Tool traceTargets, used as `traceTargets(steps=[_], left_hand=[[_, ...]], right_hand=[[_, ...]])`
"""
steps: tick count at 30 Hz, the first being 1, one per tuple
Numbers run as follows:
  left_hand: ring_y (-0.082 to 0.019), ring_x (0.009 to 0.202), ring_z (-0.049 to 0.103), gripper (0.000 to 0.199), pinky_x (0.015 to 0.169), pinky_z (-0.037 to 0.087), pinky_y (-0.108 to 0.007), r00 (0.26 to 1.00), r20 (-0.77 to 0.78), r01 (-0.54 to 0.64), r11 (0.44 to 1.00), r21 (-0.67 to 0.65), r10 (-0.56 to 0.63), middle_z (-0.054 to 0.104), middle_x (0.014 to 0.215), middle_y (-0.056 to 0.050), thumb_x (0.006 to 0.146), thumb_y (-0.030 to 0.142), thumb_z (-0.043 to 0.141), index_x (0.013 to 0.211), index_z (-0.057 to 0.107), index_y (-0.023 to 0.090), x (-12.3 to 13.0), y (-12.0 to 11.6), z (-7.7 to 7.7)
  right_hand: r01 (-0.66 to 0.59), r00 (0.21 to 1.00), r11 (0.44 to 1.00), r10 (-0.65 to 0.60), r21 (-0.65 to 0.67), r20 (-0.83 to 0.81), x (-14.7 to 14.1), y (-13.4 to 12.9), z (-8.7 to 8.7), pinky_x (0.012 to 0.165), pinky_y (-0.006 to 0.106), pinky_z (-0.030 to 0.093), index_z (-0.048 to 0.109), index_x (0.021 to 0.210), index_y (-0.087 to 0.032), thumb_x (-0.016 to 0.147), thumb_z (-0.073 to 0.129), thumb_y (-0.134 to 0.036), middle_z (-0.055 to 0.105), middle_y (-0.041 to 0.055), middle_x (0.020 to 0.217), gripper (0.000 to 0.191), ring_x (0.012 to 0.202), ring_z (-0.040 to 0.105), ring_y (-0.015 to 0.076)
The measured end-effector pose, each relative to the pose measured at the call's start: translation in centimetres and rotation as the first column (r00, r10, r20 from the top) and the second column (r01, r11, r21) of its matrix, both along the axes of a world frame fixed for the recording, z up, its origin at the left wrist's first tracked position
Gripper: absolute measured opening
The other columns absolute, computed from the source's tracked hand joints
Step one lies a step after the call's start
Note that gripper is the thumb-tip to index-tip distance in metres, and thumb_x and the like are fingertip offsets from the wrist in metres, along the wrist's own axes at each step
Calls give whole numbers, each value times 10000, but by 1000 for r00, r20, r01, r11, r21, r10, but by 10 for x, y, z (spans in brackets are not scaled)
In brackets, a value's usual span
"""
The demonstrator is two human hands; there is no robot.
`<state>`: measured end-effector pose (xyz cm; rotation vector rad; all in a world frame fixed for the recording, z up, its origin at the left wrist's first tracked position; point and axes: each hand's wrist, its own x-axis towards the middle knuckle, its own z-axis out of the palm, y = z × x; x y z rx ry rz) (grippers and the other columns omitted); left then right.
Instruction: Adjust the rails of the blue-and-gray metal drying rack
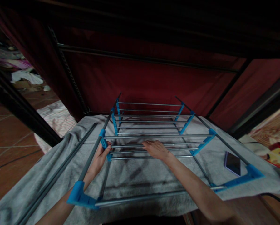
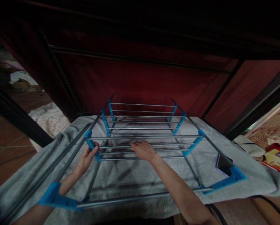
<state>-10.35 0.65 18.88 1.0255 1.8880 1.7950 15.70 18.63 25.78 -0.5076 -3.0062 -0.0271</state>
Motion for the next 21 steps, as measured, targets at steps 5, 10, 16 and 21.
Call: traceTargets(steps=[5, 10, 16, 21], left_hand=[[-196, 885, 566, 329, 824, 479, -322, 997, -54, 52, 998, -22, -53, 575, 947, -13, 823, 504, 636, 1013, 571, 244, 0, -4, 10], [-190, 834, 555, 378, 768, 480, -317, 994, -56, 92, 995, -41, -94, 566, 908, -3, 752, 477, 701, 1008, 557, 238, 1, -5, 20], [-198, 870, 545, 346, 824, 469, -329, 993, -94, 61, 997, -43, -65, 558, 936, -1, 787, 500, 647, 1008, 553, 251, 0, -3, 14], [-207, 900, 540, 318, 881, 452, -343, 989, -135, 55, 996, -63, -63, 547, 934, -2, 823, 507, 609, 1004, 537, 255, -10, -1, -2]], right_hand=[[15, 1000, 1000, -15, 16, 2, 0, 1, -4, 787, 320, 517, 603, 1123, -216, 1037, 369, -344, 718, 78, 1093, 280, 915, 704, 223], [7, 1000, 1000, -7, 30, -3, 1, 1, -1, 768, 317, 515, 596, 1115, -221, 1040, 360, -343, 717, 75, 1089, 276, 911, 705, 226], [-1, 1000, 1000, 1, 27, -5, 2, 0, 2, 770, 329, 511, 592, 1114, -224, 1041, 357, -343, 714, 72, 1102, 274, 909, 703, 225], [7, 999, 1000, -6, -28, 33, 1, 1, 9, 787, 320, 500, 606, 1114, -231, 1035, 375, -347, 727, 65, 1079, 271, 940, 700, 222]])
